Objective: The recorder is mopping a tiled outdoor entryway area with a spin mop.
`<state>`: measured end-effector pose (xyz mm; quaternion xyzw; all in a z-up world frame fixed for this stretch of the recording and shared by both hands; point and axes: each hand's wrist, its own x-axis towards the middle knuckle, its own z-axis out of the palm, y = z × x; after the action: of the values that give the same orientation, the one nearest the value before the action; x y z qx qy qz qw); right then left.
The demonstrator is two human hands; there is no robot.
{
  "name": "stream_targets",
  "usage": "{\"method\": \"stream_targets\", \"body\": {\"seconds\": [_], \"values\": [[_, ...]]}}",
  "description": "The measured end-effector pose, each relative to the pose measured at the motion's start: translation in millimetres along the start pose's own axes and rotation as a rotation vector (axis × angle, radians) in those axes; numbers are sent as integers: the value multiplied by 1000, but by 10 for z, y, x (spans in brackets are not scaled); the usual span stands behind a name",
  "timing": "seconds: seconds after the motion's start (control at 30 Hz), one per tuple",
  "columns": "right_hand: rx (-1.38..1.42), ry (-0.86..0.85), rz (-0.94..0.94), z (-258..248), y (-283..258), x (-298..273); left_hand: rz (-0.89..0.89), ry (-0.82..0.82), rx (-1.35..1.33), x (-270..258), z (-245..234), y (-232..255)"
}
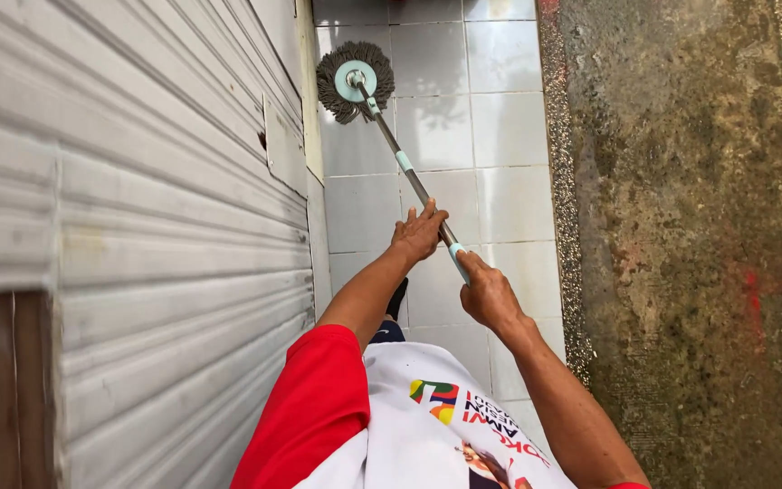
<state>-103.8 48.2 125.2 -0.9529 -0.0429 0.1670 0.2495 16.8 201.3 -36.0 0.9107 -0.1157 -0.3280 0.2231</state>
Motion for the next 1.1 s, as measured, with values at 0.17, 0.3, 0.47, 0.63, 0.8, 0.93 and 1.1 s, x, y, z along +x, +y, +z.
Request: {"method": "stream_targets", "body": {"seconds": [0.17, 0.3, 0.47, 0.63, 0.8, 0.93, 1.1], "values": [[31, 4, -54, 238, 632, -1094, 58, -2, 74, -733, 772, 510], [68, 2, -83, 141, 873, -2093, 174, 11, 283, -1325, 1373, 917], [139, -42, 22, -41, 1229, -3082, 312, 37, 393, -1640, 2113, 1341], [195, -71, 150, -89, 1335, -3625, 392, 55, 482, -1894, 2493, 1596], [203, -65, 156, -5, 1146, -3615, 438, 103, 476, -1987, 2416, 1441], [151, -36, 135, 129, 1079, -3387, 449, 138, 490, -2006, 2144, 1287], [160, 28, 60, 380, 943, -2852, 344, 57, 276, -1698, 1883, 888]]}}
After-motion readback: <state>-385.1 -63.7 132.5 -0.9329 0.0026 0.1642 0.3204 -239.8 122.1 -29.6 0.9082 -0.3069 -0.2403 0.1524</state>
